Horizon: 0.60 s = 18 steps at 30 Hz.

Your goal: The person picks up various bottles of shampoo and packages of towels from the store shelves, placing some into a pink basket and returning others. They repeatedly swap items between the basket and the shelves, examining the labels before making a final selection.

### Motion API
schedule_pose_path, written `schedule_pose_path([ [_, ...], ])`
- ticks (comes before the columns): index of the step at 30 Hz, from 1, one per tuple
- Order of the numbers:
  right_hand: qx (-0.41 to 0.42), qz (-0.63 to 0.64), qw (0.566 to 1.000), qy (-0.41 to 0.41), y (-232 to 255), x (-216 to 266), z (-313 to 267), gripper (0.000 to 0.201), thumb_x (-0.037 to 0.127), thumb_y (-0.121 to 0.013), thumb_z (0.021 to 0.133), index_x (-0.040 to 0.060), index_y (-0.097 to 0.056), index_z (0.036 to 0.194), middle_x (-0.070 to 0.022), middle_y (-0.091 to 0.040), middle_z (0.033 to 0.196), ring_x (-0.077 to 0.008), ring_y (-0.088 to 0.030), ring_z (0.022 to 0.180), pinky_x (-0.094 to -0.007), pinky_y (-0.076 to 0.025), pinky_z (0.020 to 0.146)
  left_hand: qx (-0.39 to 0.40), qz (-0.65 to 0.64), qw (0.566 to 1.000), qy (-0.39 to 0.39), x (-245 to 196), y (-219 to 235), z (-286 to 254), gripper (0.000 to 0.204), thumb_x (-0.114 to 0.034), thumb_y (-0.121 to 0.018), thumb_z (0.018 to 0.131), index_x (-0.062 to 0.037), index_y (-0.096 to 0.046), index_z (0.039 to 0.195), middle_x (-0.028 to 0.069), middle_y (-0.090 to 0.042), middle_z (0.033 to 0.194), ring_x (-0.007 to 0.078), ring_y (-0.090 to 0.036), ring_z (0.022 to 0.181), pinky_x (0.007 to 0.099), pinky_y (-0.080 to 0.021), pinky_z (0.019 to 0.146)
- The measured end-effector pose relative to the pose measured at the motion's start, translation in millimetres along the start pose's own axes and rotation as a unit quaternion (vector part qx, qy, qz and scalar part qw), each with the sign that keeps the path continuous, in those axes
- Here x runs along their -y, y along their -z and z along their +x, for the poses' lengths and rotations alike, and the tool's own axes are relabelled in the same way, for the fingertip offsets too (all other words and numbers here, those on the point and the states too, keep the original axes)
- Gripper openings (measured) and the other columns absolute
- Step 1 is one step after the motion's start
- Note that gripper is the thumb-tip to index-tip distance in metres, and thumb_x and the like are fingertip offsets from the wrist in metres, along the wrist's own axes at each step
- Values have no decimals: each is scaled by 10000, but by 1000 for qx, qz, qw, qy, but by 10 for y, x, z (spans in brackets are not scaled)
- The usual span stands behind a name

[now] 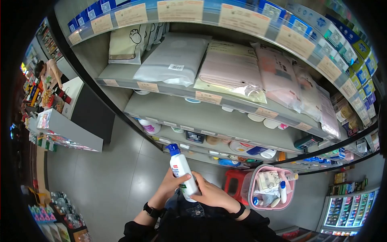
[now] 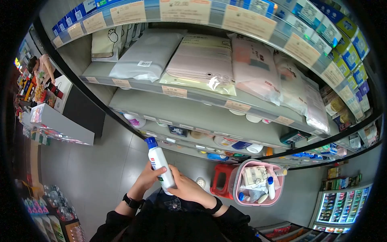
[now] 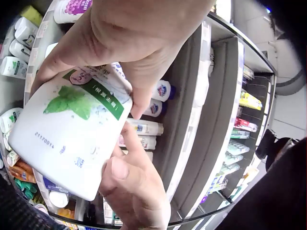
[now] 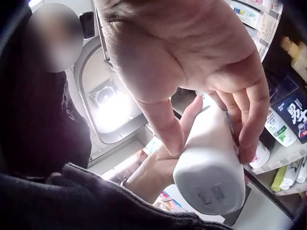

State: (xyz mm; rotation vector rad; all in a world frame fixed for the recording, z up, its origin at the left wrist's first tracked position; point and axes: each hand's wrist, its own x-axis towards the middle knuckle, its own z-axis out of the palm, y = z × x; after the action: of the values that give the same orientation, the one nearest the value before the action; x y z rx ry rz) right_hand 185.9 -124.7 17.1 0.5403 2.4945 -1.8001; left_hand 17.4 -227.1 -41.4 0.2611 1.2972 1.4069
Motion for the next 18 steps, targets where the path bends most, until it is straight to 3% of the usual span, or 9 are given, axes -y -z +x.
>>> schedule_pose_path([
  [4,0,-14,1000,-14,-49,151,219,797,210,-652,846,30,-166,1451,-332,-502,1242,-462,-541,1133,-452,-448,938,-22,-28,999,29,-39,297,217,562,-92,-788,740,-37,-458,1191,67,-596,1030,186,-612,911,345,-539,748],
  [6,-12,-28,999,-9,-101,90,274,764,229,-648,862,82,-207,1468,-277,-520,1256,-401,-585,1091,-421,-474,909,-40,-36,998,14,-25,411,369,545,-47,-766,720,-40,-475,1181,62,-596,1011,182,-609,896,340,-530,755],
  [7,-19,-27,999,-11,-95,76,285,764,229,-648,862,82,-207,1468,-277,-520,1256,-401,-585,1091,-421,-474,909,-63,7,997,-42,3,494,501,560,-37,-767,706,-40,-476,1184,60,-597,1002,178,-607,889,336,-523,762],
  [9,-2,53,995,-83,-41,35,249,698,248,-676,869,119,-314,1452,-181,-568,1211,-256,-630,964,-354,-508,822,-131,86,980,-127,74,613,800,630,0,-781,650,-36,-466,1194,58,-597,986,172,-603,887,326,-505,787],
  [10,-12,56,995,-86,-7,8,203,698,248,-676,869,119,-314,1452,-181,-568,1211,-256,-630,964,-354,-508,822,-121,90,981,-124,91,647,934,630,0,-781,650,-36,-466,1194,58,-597,986,172,-603,887,326,-505,787],
  [12,-87,69,990,-85,68,-65,62,600,277,-655,885,136,-394,1407,-169,-608,1153,-245,-636,936,-344,-514,804,-183,131,947,-228,112,692,1183,662,-5,-812,622,-32,-460,1182,65,-597,995,171,-605,909,326,-506,794],
  [18,-278,128,937,-166,42,-501,-638,515,171,-675,868,88,-476,1336,-128,-638,1083,-191,-636,922,-306,-510,768,-244,173,900,-316,147,722,1777,677,-51,-846,624,11,-465,1179,110,-584,1064,215,-574,976,327,-451,914],
])
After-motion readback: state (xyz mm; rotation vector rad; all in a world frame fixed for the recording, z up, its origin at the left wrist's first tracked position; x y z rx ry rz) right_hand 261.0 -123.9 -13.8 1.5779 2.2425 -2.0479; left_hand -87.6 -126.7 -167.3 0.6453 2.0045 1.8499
